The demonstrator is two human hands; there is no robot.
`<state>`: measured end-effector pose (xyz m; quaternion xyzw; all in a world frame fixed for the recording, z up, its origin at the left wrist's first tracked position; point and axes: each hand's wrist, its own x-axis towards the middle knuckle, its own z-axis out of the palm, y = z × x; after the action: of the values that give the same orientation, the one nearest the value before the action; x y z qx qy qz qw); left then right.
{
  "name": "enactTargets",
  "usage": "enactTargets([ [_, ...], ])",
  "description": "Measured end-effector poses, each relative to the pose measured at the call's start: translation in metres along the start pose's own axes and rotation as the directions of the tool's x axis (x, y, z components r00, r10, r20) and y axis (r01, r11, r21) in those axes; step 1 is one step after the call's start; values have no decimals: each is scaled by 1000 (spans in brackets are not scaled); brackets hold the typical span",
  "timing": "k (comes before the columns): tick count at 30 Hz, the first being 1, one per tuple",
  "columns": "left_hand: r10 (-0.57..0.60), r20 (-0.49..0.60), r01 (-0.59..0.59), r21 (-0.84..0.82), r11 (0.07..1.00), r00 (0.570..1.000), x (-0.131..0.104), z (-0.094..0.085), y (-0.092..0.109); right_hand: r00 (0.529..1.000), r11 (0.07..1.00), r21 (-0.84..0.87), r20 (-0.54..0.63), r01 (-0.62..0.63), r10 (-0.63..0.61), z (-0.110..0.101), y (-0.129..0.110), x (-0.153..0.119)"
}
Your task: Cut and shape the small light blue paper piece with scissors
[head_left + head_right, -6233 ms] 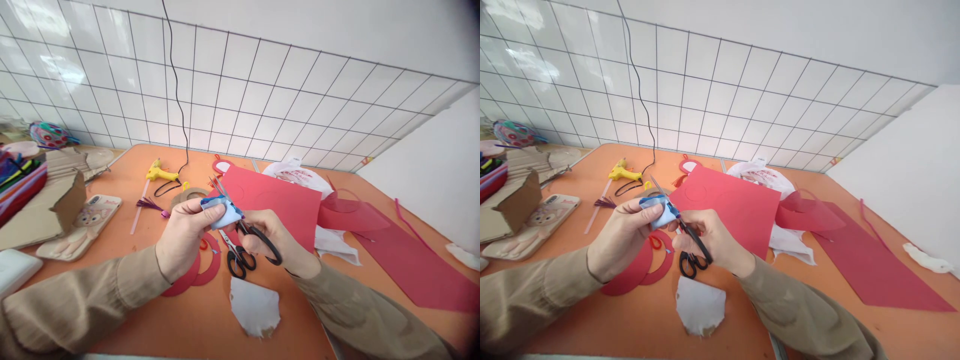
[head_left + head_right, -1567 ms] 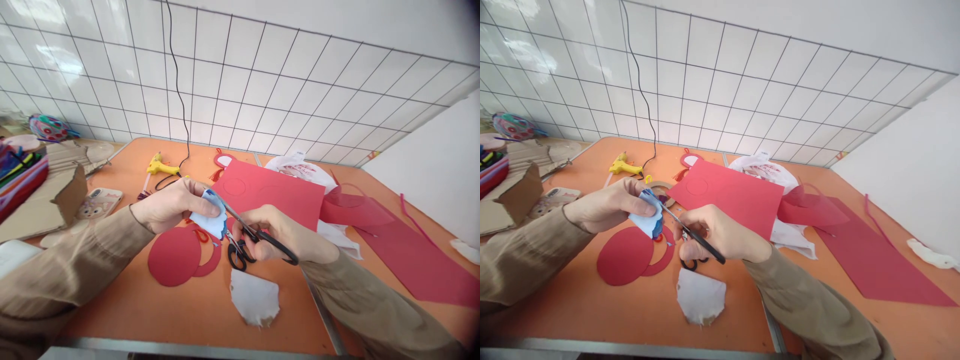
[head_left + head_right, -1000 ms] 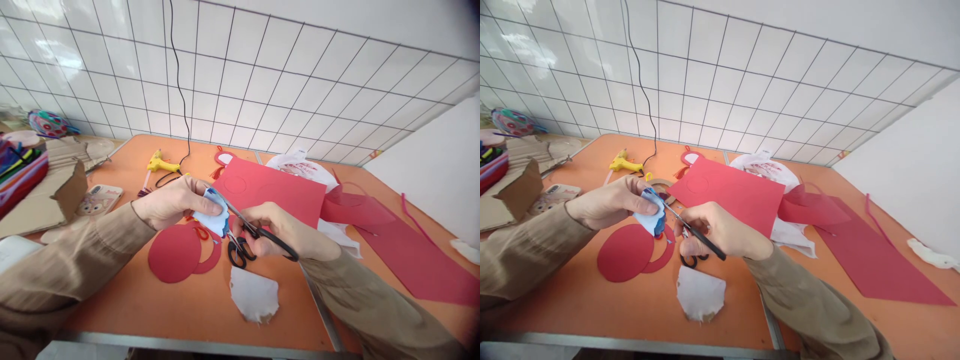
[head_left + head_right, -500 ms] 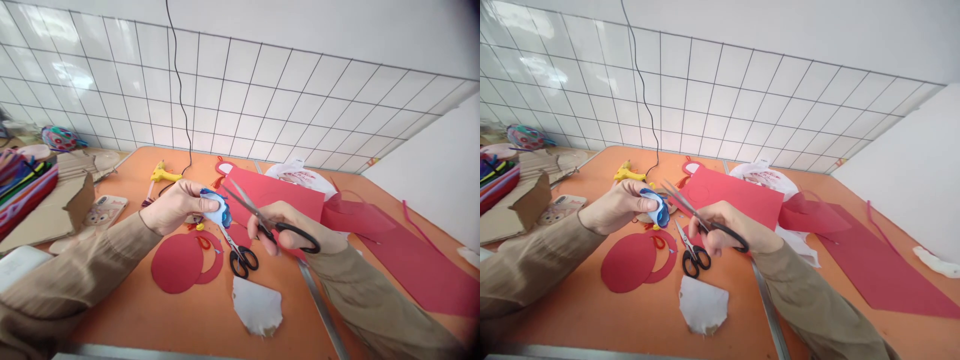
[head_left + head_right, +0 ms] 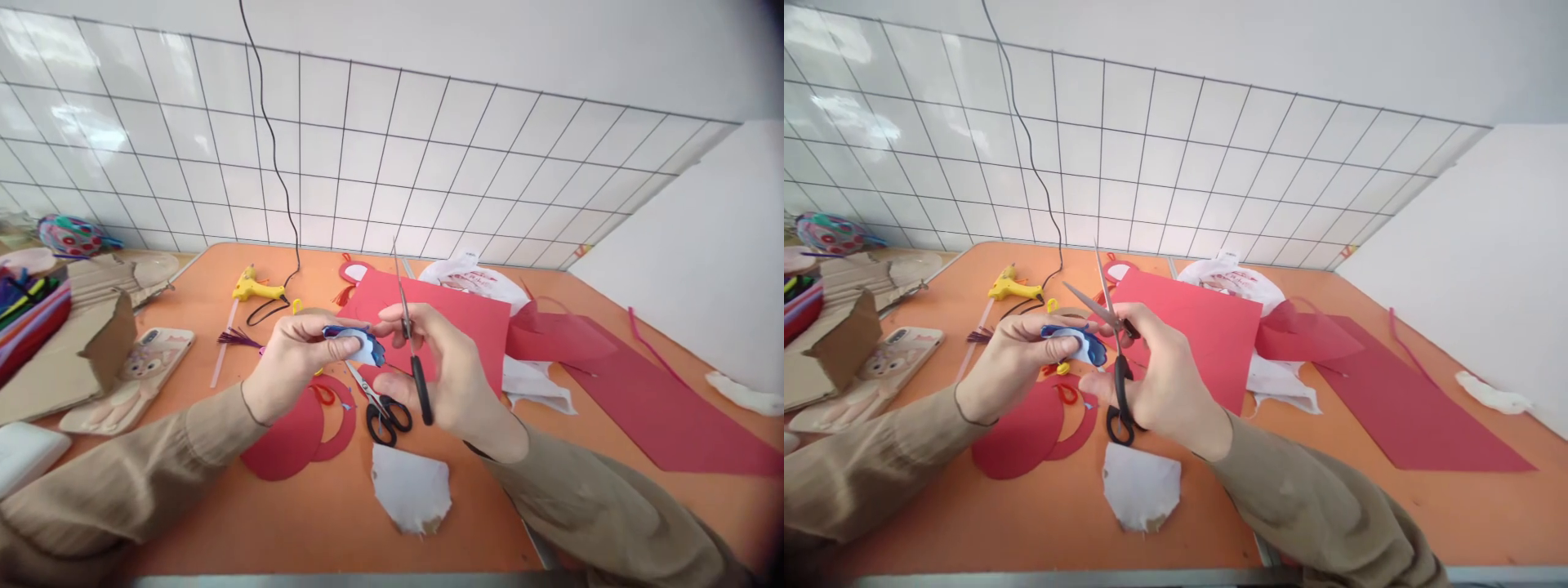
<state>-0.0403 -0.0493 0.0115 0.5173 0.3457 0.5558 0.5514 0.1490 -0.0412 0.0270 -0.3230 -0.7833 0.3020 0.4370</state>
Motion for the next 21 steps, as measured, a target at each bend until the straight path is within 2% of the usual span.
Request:
enactTargets([
  [9,-176,-50,169,-120,978,983,5,1,-9,1000,993,116,-1,-22,23,9,16,1],
  [14,-162,-44,158,-96,983,986,4,0,-18,996,974,211,-10,-84,88,16,19,1],
  [21,-167,-67,160,-97,982,984,1,4,-21,987,969,194,-18,-156,162,21,19,3],
])
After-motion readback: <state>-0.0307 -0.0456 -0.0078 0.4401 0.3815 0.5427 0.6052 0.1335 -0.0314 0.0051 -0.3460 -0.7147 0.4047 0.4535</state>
